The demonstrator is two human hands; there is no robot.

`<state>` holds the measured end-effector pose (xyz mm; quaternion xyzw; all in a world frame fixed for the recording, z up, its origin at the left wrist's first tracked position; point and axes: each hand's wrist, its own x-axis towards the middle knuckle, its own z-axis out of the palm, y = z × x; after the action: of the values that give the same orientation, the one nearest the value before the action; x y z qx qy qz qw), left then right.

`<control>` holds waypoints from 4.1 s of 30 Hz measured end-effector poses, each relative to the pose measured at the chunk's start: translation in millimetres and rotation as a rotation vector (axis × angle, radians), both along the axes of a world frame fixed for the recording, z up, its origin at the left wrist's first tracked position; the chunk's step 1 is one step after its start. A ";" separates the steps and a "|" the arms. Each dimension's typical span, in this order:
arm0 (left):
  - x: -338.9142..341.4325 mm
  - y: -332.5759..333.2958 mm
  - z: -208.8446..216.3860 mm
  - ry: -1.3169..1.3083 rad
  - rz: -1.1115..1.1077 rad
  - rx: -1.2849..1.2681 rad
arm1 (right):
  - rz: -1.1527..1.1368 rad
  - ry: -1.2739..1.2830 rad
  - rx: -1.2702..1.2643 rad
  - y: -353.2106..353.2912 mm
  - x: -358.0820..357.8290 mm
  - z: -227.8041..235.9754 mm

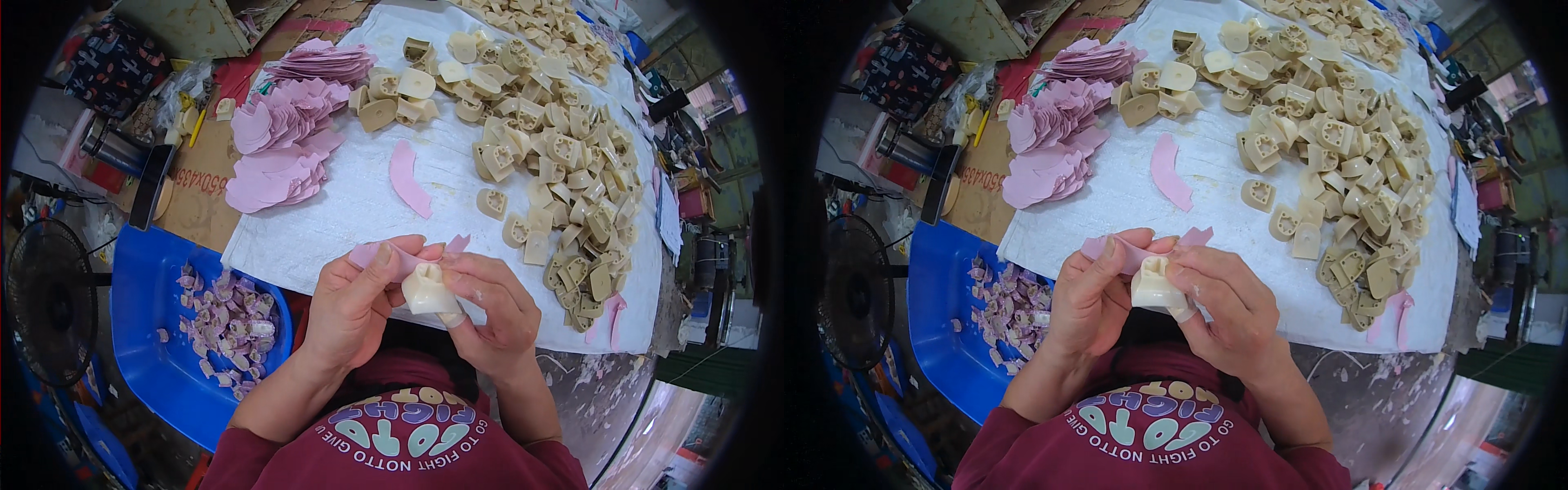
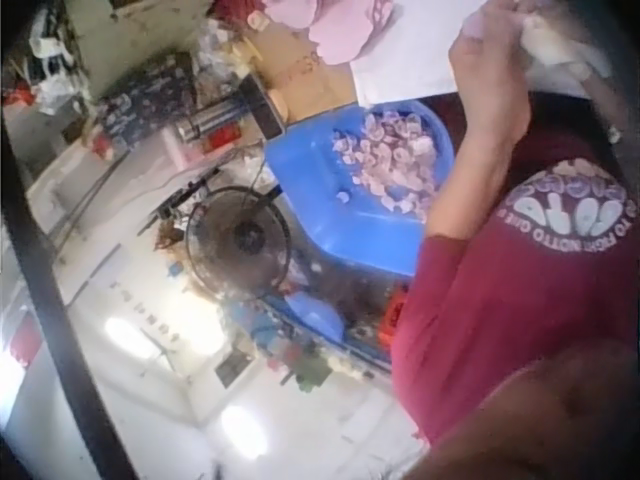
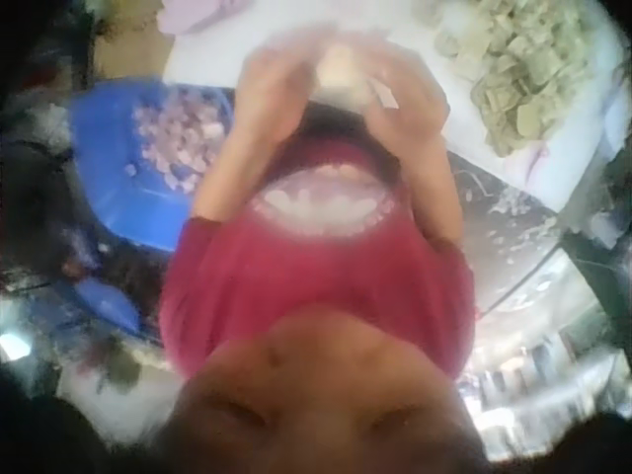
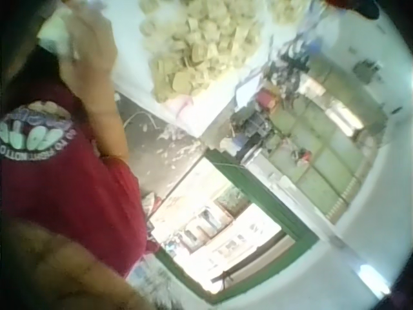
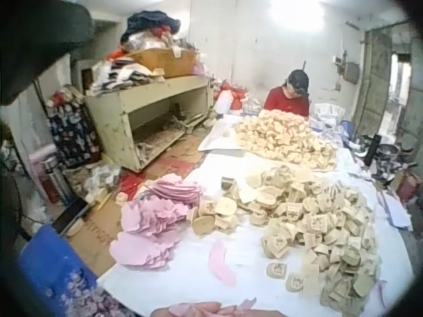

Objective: The person assembles small craft components by hand, pressing pink foam pieces into beige plastic molds. They repeatedly pick up a mold and a foam piece, fit them together, and place the finished unit into a blue bin.

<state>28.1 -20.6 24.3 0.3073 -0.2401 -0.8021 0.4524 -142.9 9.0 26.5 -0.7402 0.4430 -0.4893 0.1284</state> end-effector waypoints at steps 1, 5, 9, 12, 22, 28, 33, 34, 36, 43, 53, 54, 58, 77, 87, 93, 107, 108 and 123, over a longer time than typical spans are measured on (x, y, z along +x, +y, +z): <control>-0.7 -0.3 1.0 0.003 -0.002 -0.016 | -0.011 -0.001 -0.012 -1.2 0.0 0.4; 0.9 -0.5 -1.1 -0.273 0.013 -0.235 | -0.050 0.215 -0.066 -6.7 -4.9 9.8; 7.6 -3.5 -4.4 -0.435 -0.018 -0.282 | -0.077 0.369 0.018 -5.9 -3.3 17.7; 13.5 -5.2 -9.5 -0.302 -0.082 -0.101 | -0.078 0.420 0.078 -5.1 0.3 18.4; 4.8 10.7 -4.7 -1.070 -0.259 -0.667 | -0.023 0.584 0.172 -11.1 10.8 -9.3; 31.9 -17.1 -16.1 -0.475 -0.374 -0.119 | 0.101 0.348 0.153 -9.3 -8.5 -2.6; 31.3 -26.2 -7.5 -0.458 -0.478 -0.232 | 0.193 0.264 0.110 -10.4 -6.3 -6.8; 31.9 -30.2 -5.9 -0.525 -0.532 -0.301 | 0.204 0.250 0.111 -10.9 -5.2 -8.5; 32.4 -38.0 0.1 -0.632 -0.643 -0.370 | 0.248 0.244 0.124 -10.7 -2.5 -12.5; 29.0 -33.3 -21.7 -0.354 -0.354 -0.246 | 0.072 -0.342 0.740 4.0 8.9 -26.0; 25.3 -14.5 -34.5 -0.505 -0.121 -0.504 | 0.001 -0.534 0.859 4.3 17.1 -21.4; 20.4 -12.3 -32.5 -0.674 -0.016 -0.729 | -0.016 -0.516 0.859 3.3 17.5 -22.5; 18.8 -17.2 -28.1 -0.513 -0.137 -0.596 | 0.010 -0.483 0.916 1.3 8.3 -13.2; 19.8 13.2 -17.4 -0.312 0.092 -0.891 | -0.033 -0.709 0.715 27.2 -19.4 -6.3; 24.2 6.3 -3.5 -0.668 0.103 -1.355 | 0.247 -1.165 0.817 39.0 -9.0 -5.2; 12.0 3.9 -13.2 -0.791 0.213 -1.401 | 0.013 -0.711 0.666 38.6 16.0 10.3; -2.8 9.2 -25.7 -0.718 0.164 -0.999 | -0.008 -0.300 0.266 12.2 14.3 -29.9; -3.4 9.2 -26.1 -0.737 0.162 -0.969 | 0.007 -0.360 0.322 10.0 13.7 -32.1; -7.1 6.2 -27.6 -0.357 0.027 -0.327 | 0.007 -0.167 0.398 -0.2 -2.1 -21.5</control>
<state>21.0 -14.5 -3.3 0.3702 -0.4387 -0.6793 0.4573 -145.0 8.8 5.0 -0.6586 0.5164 -0.4511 0.3100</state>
